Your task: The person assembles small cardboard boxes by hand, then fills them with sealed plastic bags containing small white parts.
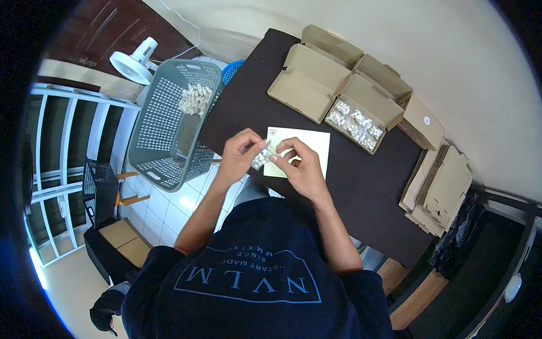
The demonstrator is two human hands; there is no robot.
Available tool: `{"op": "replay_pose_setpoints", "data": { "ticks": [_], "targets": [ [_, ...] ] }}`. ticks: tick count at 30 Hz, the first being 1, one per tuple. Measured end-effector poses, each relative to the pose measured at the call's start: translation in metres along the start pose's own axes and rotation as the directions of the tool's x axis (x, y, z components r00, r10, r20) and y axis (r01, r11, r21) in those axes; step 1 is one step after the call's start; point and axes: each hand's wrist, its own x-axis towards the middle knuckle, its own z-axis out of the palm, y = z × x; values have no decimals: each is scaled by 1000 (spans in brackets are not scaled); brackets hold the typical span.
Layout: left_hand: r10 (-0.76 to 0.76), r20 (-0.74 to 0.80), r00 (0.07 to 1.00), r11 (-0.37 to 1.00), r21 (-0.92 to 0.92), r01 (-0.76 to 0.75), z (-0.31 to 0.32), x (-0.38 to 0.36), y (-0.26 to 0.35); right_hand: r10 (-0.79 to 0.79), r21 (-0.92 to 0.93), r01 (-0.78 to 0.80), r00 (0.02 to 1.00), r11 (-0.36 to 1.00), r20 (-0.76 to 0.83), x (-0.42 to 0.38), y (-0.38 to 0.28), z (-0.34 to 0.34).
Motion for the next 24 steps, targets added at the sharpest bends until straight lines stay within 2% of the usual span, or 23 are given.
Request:
{"op": "replay_pose_setpoints", "data": {
  "ticks": [2, 4, 7, 9, 11, 13, 15, 16, 18, 19, 22, 23, 24],
  "targets": [
    [-17, 6, 1000, 997, -74, 17, 9, 0, -1, 53, 26, -54, 997, 998, 54, 2, 12, -1],
    [-97, -85, 992, 995, -20, 96, 11, -1, -4, 116, 78, -127, 984, 989, 132, 5, 20, -3],
    [-182, -68, 981, 983, -29, 180, 8, -5, -19, 77, 91, -88, 990, 992, 116, 10, 26, -2],
    [-152, -67, 986, 985, -87, 146, 0, -7, -28, 83, 75, -93, 988, 993, 130, 21, 31, -9],
    [-226, -151, 962, 971, -119, 209, -13, -6, -36, -5, -29, 5, 1000, 1000, -18, 42, 37, -24],
    [-238, -164, 957, 969, -108, 222, -32, -9, -42, -45, -277, 28, 997, 960, -56, 72, 50, -50],
    [-256, -223, 941, 964, -131, 232, -49, -11, -49, -222, -565, 196, 975, 802, 23, 110, 58, -70],
    [-267, -237, 934, 962, -122, 244, -60, -12, -50, -219, -570, 195, 975, 798, 28, 127, 62, -76],
    [-282, -259, 924, 959, -117, 260, -82, -13, -52, -112, -734, 148, 989, 663, 98, 158, 70, -83],
    [-295, -279, 914, 955, -104, 277, -94, -14, -51, -105, -736, 149, 989, 660, 106, 170, 75, -86],
    [-341, -346, 874, 939, -83, 334, -140, -16, -54, 11, -863, 326, 934, 385, 358, 206, 98, -87],
    [-352, -375, 858, 932, -60, 357, -158, -17, -58, 14, -859, 339, 928, 385, 372, 212, 108, -88],
    [-358, -395, 846, 930, -65, 363, -177, -19, -63, 92, -869, 369, 903, 331, 419, 216, 117, -87]
  ]
}}
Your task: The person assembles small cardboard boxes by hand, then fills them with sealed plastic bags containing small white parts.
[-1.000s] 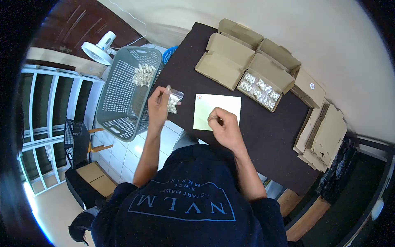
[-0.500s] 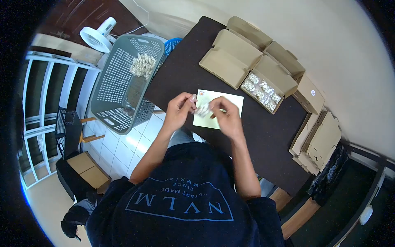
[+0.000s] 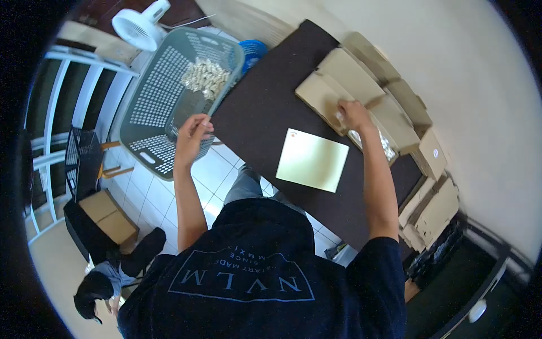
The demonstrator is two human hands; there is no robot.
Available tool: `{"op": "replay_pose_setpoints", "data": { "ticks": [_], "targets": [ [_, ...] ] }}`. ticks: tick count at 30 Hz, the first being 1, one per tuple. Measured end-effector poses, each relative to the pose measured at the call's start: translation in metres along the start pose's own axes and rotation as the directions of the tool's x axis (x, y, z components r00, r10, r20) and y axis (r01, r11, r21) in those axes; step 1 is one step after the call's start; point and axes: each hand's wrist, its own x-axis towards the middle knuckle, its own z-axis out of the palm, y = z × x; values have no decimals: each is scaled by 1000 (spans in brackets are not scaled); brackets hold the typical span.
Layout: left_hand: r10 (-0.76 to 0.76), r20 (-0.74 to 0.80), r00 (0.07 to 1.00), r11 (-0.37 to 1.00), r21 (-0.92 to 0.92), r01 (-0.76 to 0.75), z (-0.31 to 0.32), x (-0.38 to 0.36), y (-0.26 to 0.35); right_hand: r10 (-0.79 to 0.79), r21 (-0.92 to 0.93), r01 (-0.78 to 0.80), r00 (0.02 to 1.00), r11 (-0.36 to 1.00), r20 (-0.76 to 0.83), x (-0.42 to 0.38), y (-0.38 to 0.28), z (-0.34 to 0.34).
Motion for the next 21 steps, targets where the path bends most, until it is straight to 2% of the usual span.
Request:
{"op": "replay_pose_setpoints", "data": {
  "ticks": [3, 5, 7, 9, 11, 13, 15, 16, 18, 21],
  "targets": [
    [-14, -153, 988, 1000, -7, 13, -52, 26, -16, -50, -67, 65, 976, 996, 211, 13, 0, 15],
    [-101, -224, 969, 995, -39, 95, -80, 48, -25, -28, 32, 21, 976, 999, 215, 14, -2, 20],
    [-153, -259, 954, 988, -48, 146, -102, 74, -49, 27, 94, -42, 988, 995, 151, 13, -2, 24],
    [-204, -179, 962, 979, -6, 206, -123, 106, -90, 86, 121, -90, 995, 989, 45, 9, -18, 21],
    [-272, -155, 950, 961, 13, 277, -135, 137, -132, 179, 78, -167, 966, 983, -185, 2, -21, 27],
    [-345, -129, 930, 936, 29, 351, -150, 168, -172, 339, 26, -339, 935, 941, -100, 0, -14, 29],
    [-405, -97, 909, 866, 276, 416, -164, 183, -213, 348, 23, -348, 937, 937, 19, -3, -17, 28],
    [-418, -102, 903, 861, 271, 430, -169, 189, -228, 343, 19, -344, 939, 939, 33, -3, -14, 30],
    [-568, -108, 816, 702, 453, 549, -178, 200, -257, 385, 67, -383, 923, 921, -19, -3, -12, 33],
    [-590, -137, 795, 685, 436, 583, -178, 210, -304, 319, -38, -320, 947, 947, -30, 1, -21, 31]
  ]
}}
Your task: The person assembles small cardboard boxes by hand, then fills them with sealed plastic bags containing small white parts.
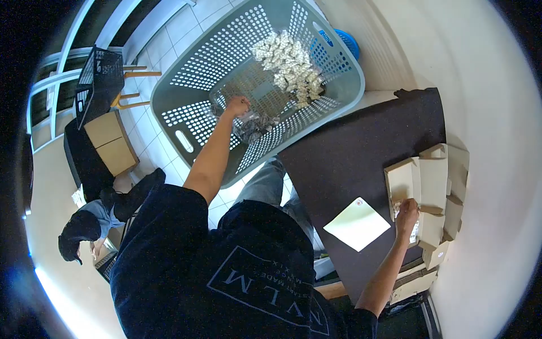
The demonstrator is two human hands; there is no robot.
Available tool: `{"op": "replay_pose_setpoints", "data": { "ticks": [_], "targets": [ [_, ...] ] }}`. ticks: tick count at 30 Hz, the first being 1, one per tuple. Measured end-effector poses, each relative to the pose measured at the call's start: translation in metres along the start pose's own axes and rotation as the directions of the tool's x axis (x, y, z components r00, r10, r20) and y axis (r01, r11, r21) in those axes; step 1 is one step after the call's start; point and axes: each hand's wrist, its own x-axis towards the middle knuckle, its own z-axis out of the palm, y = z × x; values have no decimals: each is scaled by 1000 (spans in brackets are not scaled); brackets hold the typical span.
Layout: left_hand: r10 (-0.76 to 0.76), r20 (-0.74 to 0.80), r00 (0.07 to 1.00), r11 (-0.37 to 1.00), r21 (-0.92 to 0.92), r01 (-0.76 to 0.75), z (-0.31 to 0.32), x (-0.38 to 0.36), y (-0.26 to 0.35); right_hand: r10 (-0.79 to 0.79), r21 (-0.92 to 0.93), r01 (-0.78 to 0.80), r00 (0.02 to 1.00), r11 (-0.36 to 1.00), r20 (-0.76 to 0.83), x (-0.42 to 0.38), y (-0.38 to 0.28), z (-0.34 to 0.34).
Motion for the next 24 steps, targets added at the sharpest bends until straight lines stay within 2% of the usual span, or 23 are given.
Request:
{"op": "replay_pose_setpoints", "data": {
  "ticks": [1, 3, 4, 7, 9, 10, 12, 13, 15, 16, 18, 20, 21, 22, 23, 24],
  "targets": [
    [-4, 7, 1000, 1000, 0, 4, 6, 9, -4, 79, 41, -79, 997, 996, -2, -1, -6, -1],
    [151, -5, 989, 982, 114, -149, 21, 20, -7, 64, 35, -65, 998, 997, 11, -2, -10, -2],
    [149, -1, 989, 983, 110, -148, 28, 24, -5, 44, 36, -44, 999, 998, 18, -3, -5, 2],
    [151, 3, 989, 980, 133, -150, 51, 40, 9, 110, -47, -110, 994, 993, 5, -2, -6, 0],
    [135, -26, 991, 991, 12, -134, 68, 52, 21, 162, -57, -163, 987, 985, -12, -3, -2, -5],
    [133, -17, 991, 991, 11, -132, 74, 57, 31, 168, -64, -168, 986, 984, -8, -4, -17, -12],
    [110, -6, 994, 992, -55, -110, 83, 67, 59, 225, 115, -218, 973, 969, -59, -9, -45, -27],
    [115, 3, 993, 992, -57, -115, 87, 64, 78, 197, 128, -191, 979, 973, -43, -15, -38, -26],
    [163, -140, 977, 977, 159, -141, 94, 53, 107, 243, 162, -235, 970, 958, -31, -27, -60, -31],
    [171, -136, 976, 976, 158, -150, 97, 56, 110, 279, 202, -271, 960, 941, -16, -33, -75, -33],
    [110, -192, 975, 982, 175, -76, 104, 59, 120, 287, 218, -294, 956, 931, 62, -47, -85, -34],
    [81, -171, 982, 985, 162, -53, 104, 60, 119, 355, 274, -376, 927, 885, 124, -56, -105, -37],
    [182, -207, 961, 973, 181, -146, 105, 56, 113, 399, 365, -419, 907, 831, 133, -62, -108, -35],
    [282, -244, 928, 950, 204, -235, 92, 36, 120, 402, 374, -420, 906, 827, 129, -64, -115, -34],
    [202, -102, 974, 973, 137, -187, 74, 18, 129, 379, 386, -399, 916, 832, 130, -63, -123, -33],
    [216, -110, 970, 969, 144, -200, 67, 3, 127, 355, 399, -377, 926, 836, 130, -61, -135, -34]
  ]
}}
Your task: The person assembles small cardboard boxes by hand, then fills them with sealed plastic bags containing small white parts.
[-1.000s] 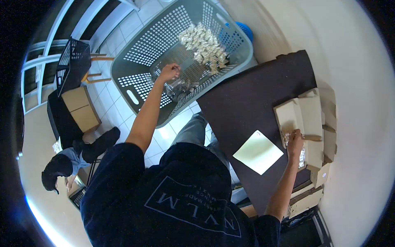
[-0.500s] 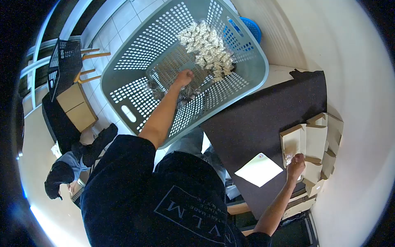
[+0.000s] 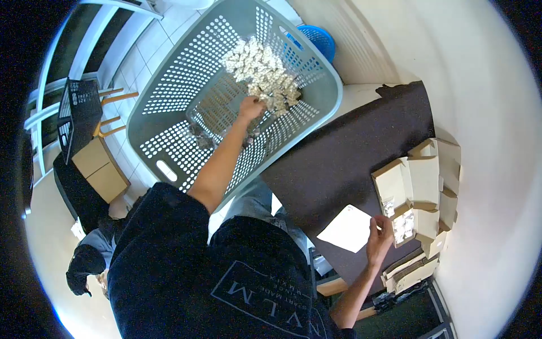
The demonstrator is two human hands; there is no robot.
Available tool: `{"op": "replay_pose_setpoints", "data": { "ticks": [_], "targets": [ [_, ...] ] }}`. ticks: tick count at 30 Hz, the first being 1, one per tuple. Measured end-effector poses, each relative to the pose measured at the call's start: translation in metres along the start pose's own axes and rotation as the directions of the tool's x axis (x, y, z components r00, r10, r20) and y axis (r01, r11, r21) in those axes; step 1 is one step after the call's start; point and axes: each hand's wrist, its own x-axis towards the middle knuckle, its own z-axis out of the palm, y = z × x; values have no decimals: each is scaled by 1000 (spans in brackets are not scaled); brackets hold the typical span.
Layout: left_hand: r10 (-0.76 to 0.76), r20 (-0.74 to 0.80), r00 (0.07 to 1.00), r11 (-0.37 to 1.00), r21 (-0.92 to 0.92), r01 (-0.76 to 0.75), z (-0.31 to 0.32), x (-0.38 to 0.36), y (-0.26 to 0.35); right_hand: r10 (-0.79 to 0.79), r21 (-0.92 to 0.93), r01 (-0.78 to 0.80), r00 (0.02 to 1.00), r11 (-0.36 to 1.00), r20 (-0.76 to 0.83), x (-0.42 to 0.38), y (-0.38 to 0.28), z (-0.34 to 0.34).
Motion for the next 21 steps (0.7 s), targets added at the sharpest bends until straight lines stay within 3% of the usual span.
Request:
{"op": "replay_pose_setpoints", "data": {
  "ticks": [1, 2, 3, 5, 6, 8, 11, 15, 17, 18, 21],
  "targets": [
    [-23, 63, 998, 901, -431, 48, -8, -11, -1, -27, 75, 24, 999, 997, 30, -1, -18, 6],
    [-8, 131, 991, 624, -774, 107, -13, -21, 2, -103, 105, 98, 994, 990, 45, -1, -29, 12],
    [8, 115, 993, 629, -773, 84, -23, -38, 11, -120, 190, 105, 990, 976, 72, -1, -47, 19],
    [236, -150, 960, 626, -732, -268, -54, -86, 37, -201, 356, 141, 970, 924, 138, -1, -73, 35],
    [253, -164, 953, 626, -724, -291, -65, -107, 49, -266, 436, 171, 950, 883, 166, 1, -81, 43],
    [320, -9, 947, 173, -983, -68, -83, -152, 75, -329, 616, 160, 929, 771, 169, -1, -112, 57],
    [451, 48, 891, 68, -998, 19, -92, -229, 124, -358, 745, 159, 927, 648, 114, -8, -146, 56],
    [620, 22, 784, 88, -995, -41, -70, -309, 166, -381, 890, 93, 920, 446, 94, -23, -150, 31],
    [662, -47, 748, 143, -972, -187, -54, -342, 182, -380, 936, 46, 920, 350, 97, -37, -140, 17],
    [688, -87, 720, 161, -950, -269, -47, -355, 187, -372, 937, 56, 925, 345, 82, -46, -135, 6],
    [711, -82, 698, 149, -953, -264, -30, -384, 200, -387, 946, 112, 922, 304, 15, -62, -110, -15]
  ]
}}
